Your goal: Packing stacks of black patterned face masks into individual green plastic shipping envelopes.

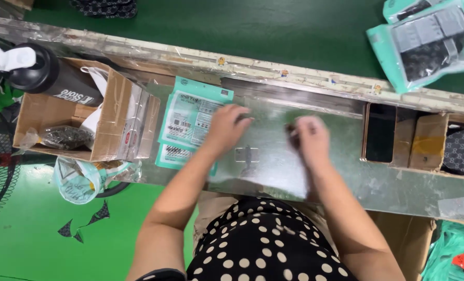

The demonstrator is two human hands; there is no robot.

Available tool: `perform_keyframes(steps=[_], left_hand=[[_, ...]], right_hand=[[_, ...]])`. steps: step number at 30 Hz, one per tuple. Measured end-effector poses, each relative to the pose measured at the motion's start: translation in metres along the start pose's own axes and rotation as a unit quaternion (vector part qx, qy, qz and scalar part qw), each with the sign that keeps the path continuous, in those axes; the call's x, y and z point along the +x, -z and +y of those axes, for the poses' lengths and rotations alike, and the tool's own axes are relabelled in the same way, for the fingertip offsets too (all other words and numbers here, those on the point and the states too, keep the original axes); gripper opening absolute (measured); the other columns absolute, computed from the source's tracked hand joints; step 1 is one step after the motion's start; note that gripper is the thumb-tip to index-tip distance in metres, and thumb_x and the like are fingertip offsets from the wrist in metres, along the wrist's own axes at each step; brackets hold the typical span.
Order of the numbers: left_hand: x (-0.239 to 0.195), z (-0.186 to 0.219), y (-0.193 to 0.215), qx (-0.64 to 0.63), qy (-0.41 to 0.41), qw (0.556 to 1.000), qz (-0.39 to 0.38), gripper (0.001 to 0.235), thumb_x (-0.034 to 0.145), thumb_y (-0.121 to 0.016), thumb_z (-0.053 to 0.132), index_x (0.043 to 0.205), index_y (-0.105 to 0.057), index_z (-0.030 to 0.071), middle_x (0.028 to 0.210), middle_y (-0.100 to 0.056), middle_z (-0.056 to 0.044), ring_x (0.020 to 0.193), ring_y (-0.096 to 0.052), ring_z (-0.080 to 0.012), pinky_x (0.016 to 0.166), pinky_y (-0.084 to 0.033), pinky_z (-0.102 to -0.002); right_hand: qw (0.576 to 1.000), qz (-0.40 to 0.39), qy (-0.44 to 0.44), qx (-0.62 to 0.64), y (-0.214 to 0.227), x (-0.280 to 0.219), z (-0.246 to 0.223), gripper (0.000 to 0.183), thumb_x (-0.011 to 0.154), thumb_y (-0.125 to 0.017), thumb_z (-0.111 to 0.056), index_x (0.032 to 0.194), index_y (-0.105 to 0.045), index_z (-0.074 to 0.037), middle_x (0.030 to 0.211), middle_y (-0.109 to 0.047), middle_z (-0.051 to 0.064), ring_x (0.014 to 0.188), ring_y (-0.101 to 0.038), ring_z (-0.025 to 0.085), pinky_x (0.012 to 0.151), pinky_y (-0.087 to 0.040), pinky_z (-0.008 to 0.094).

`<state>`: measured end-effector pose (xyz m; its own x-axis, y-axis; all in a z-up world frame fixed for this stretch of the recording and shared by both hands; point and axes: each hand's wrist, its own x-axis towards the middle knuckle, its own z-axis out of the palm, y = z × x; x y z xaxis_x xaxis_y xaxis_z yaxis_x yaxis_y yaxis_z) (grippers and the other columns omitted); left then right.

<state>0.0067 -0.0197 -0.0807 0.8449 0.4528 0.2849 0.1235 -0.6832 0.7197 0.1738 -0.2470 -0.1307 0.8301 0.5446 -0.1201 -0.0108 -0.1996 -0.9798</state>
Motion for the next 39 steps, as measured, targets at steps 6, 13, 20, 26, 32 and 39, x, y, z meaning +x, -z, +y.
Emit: perform_keyframes(steps=[6, 13, 20, 26, 32, 39], left_hand=[[-0.006, -0.003, -0.111, -0.053, -0.038, 0.998, -0.022, 0.029, 0.097, -0.061, 0.034, 0.109, -0.073, 0.010, 0.105, -0.071, -0.014, 0.101, -0.062, -0.0364, 0.090, -0.046, -0.050], [-0.012, 0.013, -0.094, -0.010, -0.044, 0.999, -0.013, 0.032, 0.098, -0.059, 0.040, 0.100, -0.071, 0.010, 0.101, -0.071, -0.011, 0.099, -0.064, -0.0326, 0.091, -0.045, -0.047], [-0.010, 0.004, -0.091, -0.067, -0.044, 0.997, -0.006, 0.027, 0.098, -0.063, 0.037, 0.101, -0.072, 0.011, 0.098, -0.071, -0.010, 0.098, -0.065, -0.0323, 0.090, -0.048, -0.046], [0.066, -0.033, -0.018, -0.017, -0.096, 0.985, 0.144, 0.033, 0.088, -0.070, 0.019, 0.119, -0.066, 0.010, 0.122, -0.066, -0.014, 0.119, -0.060, -0.0359, 0.106, -0.045, -0.047], [0.163, -0.035, 0.092, 0.200, -0.016, 0.962, 0.183, 0.102, 0.076, -0.085, 0.034, 0.156, -0.031, 0.002, 0.160, -0.023, -0.030, 0.150, -0.019, -0.0488, 0.120, -0.019, -0.058], [0.224, -0.195, 0.028, 0.379, 0.115, 0.911, 0.110, 0.045, 0.103, -0.061, 0.016, 0.145, -0.056, 0.003, 0.134, -0.062, -0.019, 0.126, -0.059, -0.0362, 0.105, -0.044, -0.052]], right_hand=[[0.877, -0.069, 0.326, -0.347, -0.044, -0.018, -0.011, 0.015, 0.078, -0.072, -0.014, 0.089, -0.066, -0.006, 0.096, -0.065, 0.018, 0.094, -0.061, 0.041, 0.082, -0.048, 0.051], [0.863, -0.094, 0.360, -0.342, -0.035, -0.012, 0.010, 0.018, 0.075, -0.073, -0.013, 0.089, -0.068, -0.003, 0.096, -0.065, 0.017, 0.093, -0.061, 0.039, 0.084, -0.049, 0.049], [0.874, -0.082, 0.347, -0.331, -0.037, -0.017, -0.002, 0.014, 0.079, -0.073, -0.013, 0.088, -0.070, -0.003, 0.094, -0.067, 0.014, 0.092, -0.062, 0.036, 0.082, -0.050, 0.047], [0.897, -0.063, 0.311, -0.309, -0.040, -0.023, -0.020, 0.015, 0.087, -0.073, -0.019, 0.084, -0.073, -0.005, 0.086, -0.067, 0.012, 0.085, -0.064, 0.033, 0.076, -0.051, 0.043], [0.893, -0.062, 0.305, -0.324, -0.045, -0.020, -0.024, 0.015, 0.087, -0.073, -0.021, 0.085, -0.074, -0.005, 0.085, -0.067, 0.012, 0.084, -0.063, 0.033, 0.076, -0.050, 0.043], [0.895, -0.066, 0.304, -0.320, -0.041, -0.019, -0.015, 0.015, 0.088, -0.072, -0.020, 0.083, -0.073, -0.005, 0.084, -0.067, 0.012, 0.083, -0.063, 0.033, 0.076, -0.050, 0.044]])
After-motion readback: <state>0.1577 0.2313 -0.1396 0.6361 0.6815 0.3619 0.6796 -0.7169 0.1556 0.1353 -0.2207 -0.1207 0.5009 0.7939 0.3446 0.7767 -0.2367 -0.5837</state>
